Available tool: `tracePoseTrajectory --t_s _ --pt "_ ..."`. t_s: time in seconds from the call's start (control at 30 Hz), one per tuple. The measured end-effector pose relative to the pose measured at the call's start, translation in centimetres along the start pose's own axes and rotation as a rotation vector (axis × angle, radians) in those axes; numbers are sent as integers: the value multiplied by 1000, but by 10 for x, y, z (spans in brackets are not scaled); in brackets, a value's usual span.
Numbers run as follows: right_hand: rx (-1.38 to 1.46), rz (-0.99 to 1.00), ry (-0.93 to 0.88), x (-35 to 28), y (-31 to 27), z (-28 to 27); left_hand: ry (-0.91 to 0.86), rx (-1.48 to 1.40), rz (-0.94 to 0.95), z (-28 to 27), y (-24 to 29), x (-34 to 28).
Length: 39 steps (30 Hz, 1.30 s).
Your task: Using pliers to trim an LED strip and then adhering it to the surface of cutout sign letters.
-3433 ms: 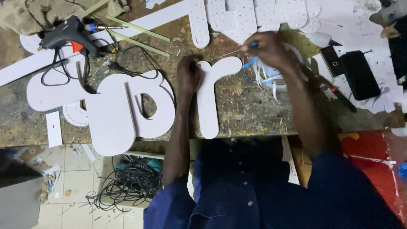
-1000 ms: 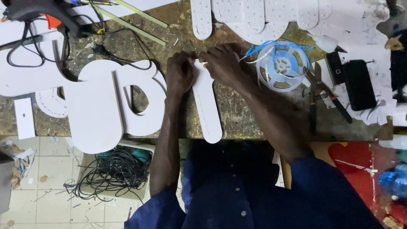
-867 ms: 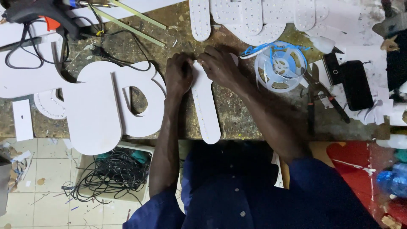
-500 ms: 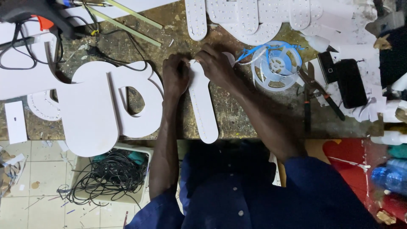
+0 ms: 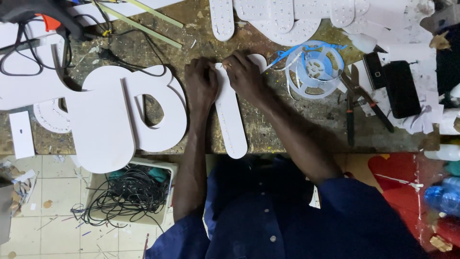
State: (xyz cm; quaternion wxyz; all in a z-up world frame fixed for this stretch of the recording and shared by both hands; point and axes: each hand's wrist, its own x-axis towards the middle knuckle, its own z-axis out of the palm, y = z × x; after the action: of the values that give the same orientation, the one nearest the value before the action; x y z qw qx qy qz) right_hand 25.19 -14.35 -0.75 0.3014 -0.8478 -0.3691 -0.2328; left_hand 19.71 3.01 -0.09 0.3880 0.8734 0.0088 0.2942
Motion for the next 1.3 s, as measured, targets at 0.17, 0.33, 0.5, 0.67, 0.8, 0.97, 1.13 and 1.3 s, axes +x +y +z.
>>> tracePoseTrajectory --t_s 0.17,0.33,0.5,0.67,0.8,0.97,1.13,1.3 --pt "-9 13 61 -6 4 11 -64 18 47 -8 2 2" --pt "-22 11 104 -5 2 10 -53 27 1 -6 7 1" --pt "70 18 75 -4 -1 0 -22 48 19 -2 5 0" --pt "51 -13 69 -4 -3 0 -16 57 15 0 2 0" --pt "76 -27 51 1 -12 -13 -24 101 29 1 2 0" --pt "92 -24 4 -3 -6 -2 -83 230 39 1 -5 -10" --pt "86 -48 -64 2 -20 -15 -172 436 111 -18 21 -28" --pt "77 54 -259 -7 -20 -37 -143 598 223 -5 10 -30"
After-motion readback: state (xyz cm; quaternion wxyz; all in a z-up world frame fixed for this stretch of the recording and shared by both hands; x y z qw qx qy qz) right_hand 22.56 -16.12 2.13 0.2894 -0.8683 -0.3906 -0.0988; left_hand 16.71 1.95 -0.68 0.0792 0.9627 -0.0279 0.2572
